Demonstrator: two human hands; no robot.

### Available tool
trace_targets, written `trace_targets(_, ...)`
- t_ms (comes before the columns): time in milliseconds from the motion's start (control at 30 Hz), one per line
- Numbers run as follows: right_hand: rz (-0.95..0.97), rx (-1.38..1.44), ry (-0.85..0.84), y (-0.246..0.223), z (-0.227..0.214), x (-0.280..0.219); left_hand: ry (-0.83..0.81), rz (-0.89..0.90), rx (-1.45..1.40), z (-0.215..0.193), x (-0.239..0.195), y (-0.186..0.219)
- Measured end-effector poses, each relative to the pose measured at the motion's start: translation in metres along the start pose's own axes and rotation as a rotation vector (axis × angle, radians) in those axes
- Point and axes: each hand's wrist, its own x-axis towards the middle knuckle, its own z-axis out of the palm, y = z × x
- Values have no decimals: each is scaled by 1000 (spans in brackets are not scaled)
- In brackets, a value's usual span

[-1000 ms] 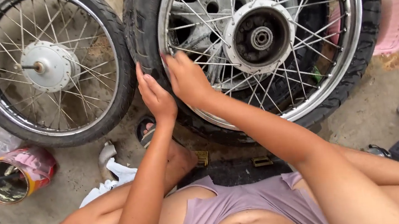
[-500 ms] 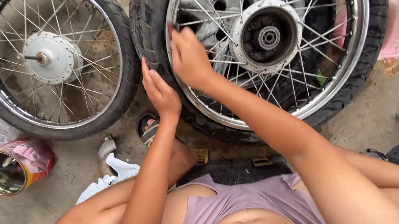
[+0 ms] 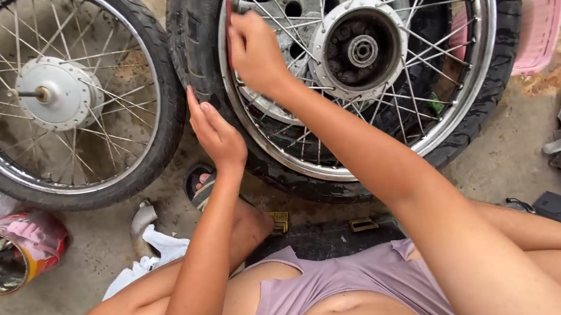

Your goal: The person sits on the floor and works on a motorcycle wheel, using a small tool to pry the tire bead away from the rim. They then dip a brush into a pink container and apply a liquid substance to the tire bead and rim area.

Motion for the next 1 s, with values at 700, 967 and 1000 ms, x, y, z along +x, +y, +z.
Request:
trace_targets(700, 31, -245, -480, -33, -30, -100, -68, -141, -172, 1, 0, 16)
trace_targets(967, -15, -491, -830, -34, -191, -197, -76, -120, -208, -3, 2, 15)
trace_targets(1000, 27, -438, -856, -33, -203, -194, -78, -121, -196, -3, 2, 14)
